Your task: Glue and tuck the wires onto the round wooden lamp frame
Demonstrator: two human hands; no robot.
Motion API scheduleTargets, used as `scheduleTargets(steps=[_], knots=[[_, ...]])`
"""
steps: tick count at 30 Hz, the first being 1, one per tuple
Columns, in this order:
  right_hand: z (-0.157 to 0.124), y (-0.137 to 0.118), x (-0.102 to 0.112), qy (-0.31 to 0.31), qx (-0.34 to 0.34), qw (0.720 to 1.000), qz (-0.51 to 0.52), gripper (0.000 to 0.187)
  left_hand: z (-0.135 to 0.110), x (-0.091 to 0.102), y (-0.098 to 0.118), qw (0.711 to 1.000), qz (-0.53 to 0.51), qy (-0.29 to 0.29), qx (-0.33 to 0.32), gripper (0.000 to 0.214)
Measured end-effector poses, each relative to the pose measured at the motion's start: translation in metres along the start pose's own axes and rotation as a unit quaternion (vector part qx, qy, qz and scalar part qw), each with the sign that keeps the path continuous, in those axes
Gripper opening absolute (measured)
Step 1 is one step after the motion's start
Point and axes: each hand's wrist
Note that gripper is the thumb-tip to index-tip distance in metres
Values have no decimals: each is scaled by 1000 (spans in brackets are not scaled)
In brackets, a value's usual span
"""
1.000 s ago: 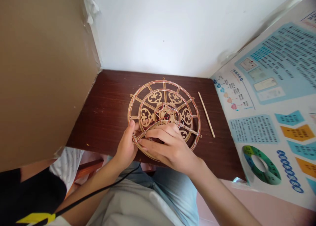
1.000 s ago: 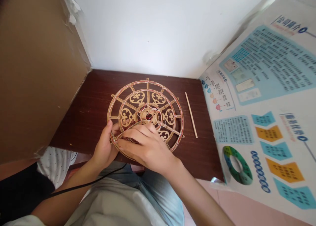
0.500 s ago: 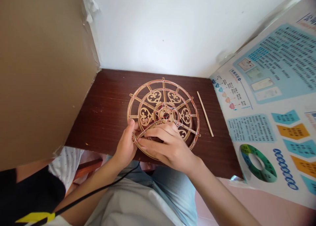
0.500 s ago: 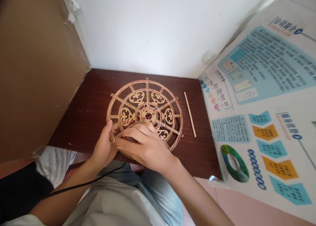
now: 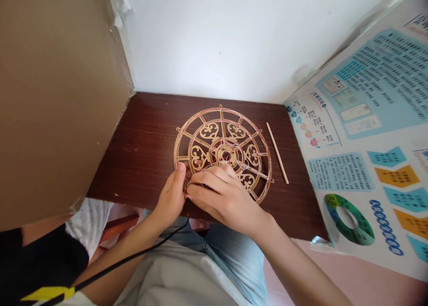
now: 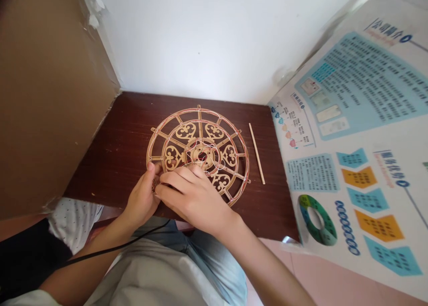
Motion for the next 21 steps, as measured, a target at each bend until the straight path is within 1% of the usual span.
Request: scheduleTargets(steps=[2,3,4,6,7,9,12,16,18,21], knots=[[0,-1,2,-8,-15,1000,11,21,-1,-1,5,1000,-16,-8,7,40],[-1,-1,2,-9,-23,1000,16,22,-2,-1,8,999,-39,-34,14,38],[-2,-1,3,-8,-30,999,21,22,-3,0,10,995,-70,-73,23,38],[-5,0,4,-11,-42,999,31,21,-5,2,13,978,-133,-154,45,45],[-7,0,4,-10,-48,998,38,19,-6,4,13,969,-155,-184,53,49],[-10,1,4,-9,-60,996,58,16,-8,7,12,958,-179,-219,56,57],[-14,1,3,3,-68,995,77,14,-9,8,9,957,-176,-225,48,57],[-16,3,4,-1,-63,994,84,11,-7,8,6,953,-181,-236,60,50],[-16,4,6,-6,-59,994,97,10,-7,8,6,956,-172,-231,60,47],[-16,5,8,-23,-64,993,99,11,-7,6,7,962,-157,-216,52,46]])
Point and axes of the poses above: each hand's wrist, its own z-axis towards the middle knuckle, its own x-axis out of the back of the hand, y = z × x, and after that the axes turned 8 degrees about -y, right-handed
